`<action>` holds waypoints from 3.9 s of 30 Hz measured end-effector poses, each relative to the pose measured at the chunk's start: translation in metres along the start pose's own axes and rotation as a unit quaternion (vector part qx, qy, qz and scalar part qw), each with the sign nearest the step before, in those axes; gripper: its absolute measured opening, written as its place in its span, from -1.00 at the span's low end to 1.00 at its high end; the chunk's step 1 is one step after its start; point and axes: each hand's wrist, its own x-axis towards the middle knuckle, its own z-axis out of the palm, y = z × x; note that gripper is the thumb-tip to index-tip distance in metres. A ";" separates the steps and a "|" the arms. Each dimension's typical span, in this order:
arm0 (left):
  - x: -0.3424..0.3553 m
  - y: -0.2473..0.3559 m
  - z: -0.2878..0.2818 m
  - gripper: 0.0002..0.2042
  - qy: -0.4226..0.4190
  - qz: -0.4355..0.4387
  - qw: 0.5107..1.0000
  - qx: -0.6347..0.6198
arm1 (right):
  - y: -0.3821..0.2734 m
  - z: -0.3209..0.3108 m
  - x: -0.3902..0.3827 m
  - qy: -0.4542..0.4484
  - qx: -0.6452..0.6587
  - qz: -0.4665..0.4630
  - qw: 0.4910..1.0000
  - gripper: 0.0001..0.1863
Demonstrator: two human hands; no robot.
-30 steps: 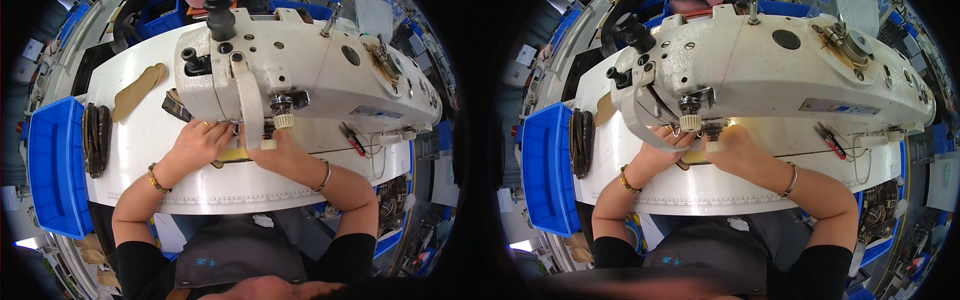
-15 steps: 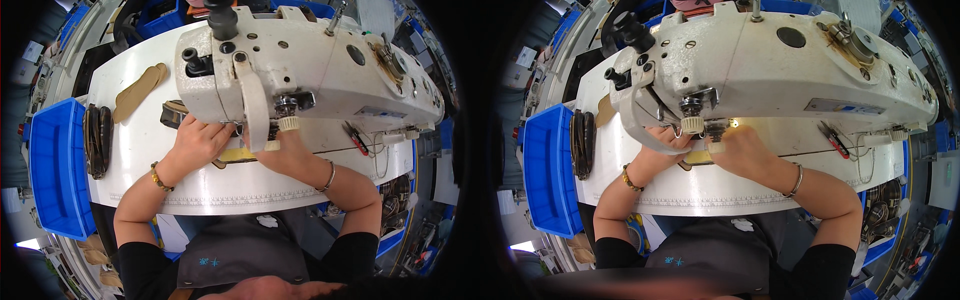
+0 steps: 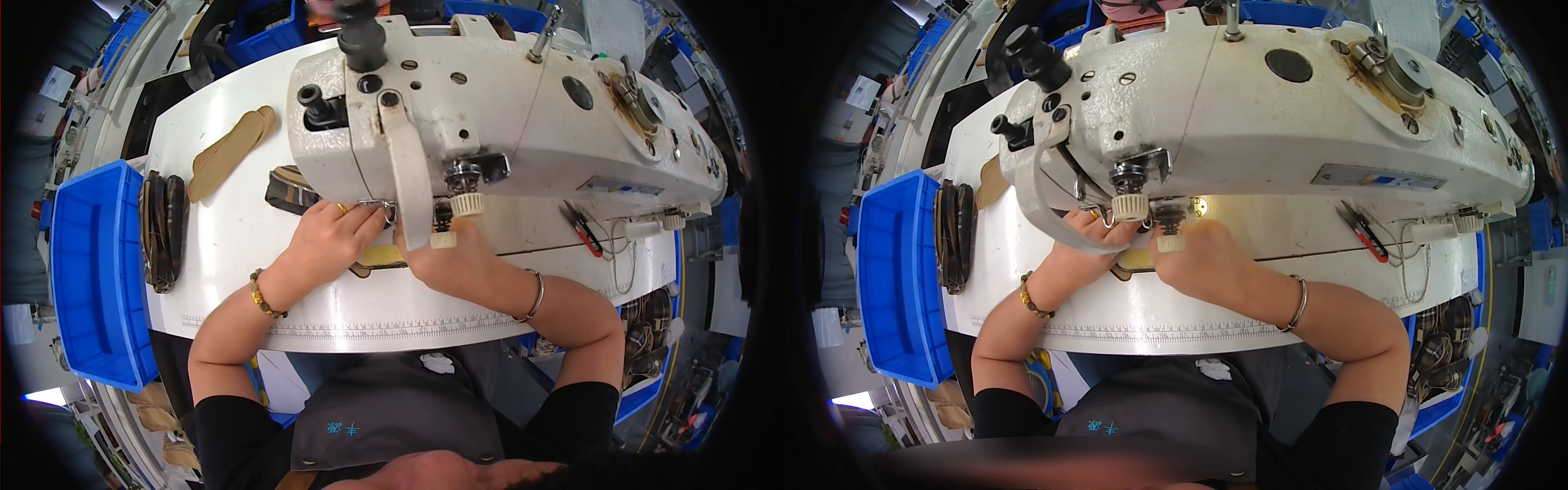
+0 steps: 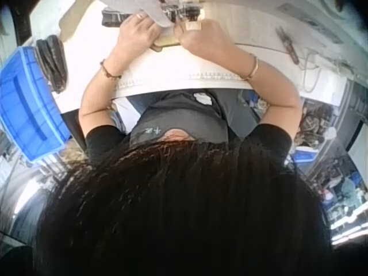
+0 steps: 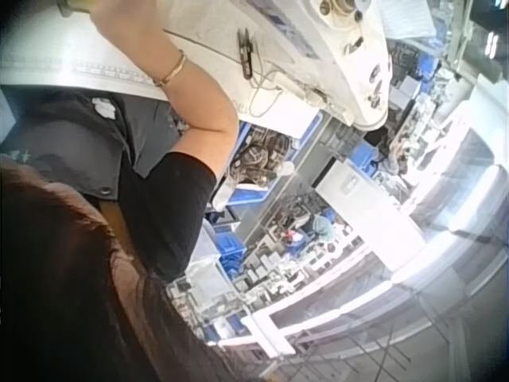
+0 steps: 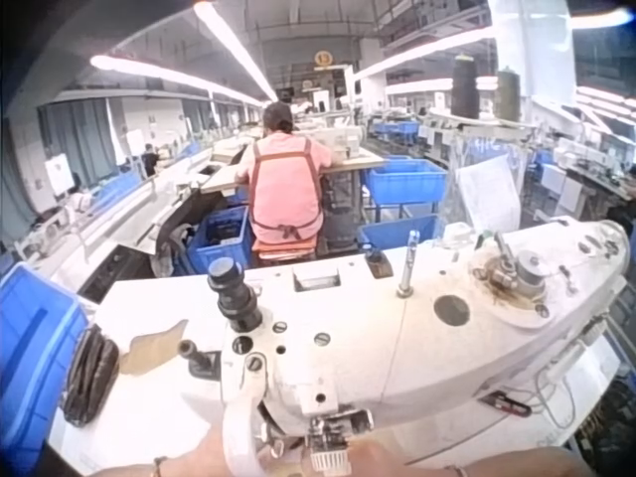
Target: Using an industrial sewing machine to stitch components of a fabric shoe upper.
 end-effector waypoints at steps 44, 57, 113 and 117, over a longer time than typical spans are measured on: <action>-0.016 0.002 0.002 -0.81 0.095 -0.055 0.994 0.020 | -0.170 -0.087 -0.158 -0.346 0.423 0.292 0.784 -0.66; -0.021 0.000 0.002 -0.81 0.076 -0.060 0.995 0.000 | -0.185 0.050 -0.139 -0.326 0.225 0.532 0.748 -0.74; -0.227 0.149 0.220 -0.49 -0.253 -0.147 0.867 -0.404 | -0.164 -0.130 -0.342 0.347 0.128 0.763 0.530 -0.34; -0.226 0.116 0.343 -0.51 0.013 -0.004 0.953 -0.302 | -0.168 -0.109 -0.306 0.226 0.081 0.727 0.643 -0.40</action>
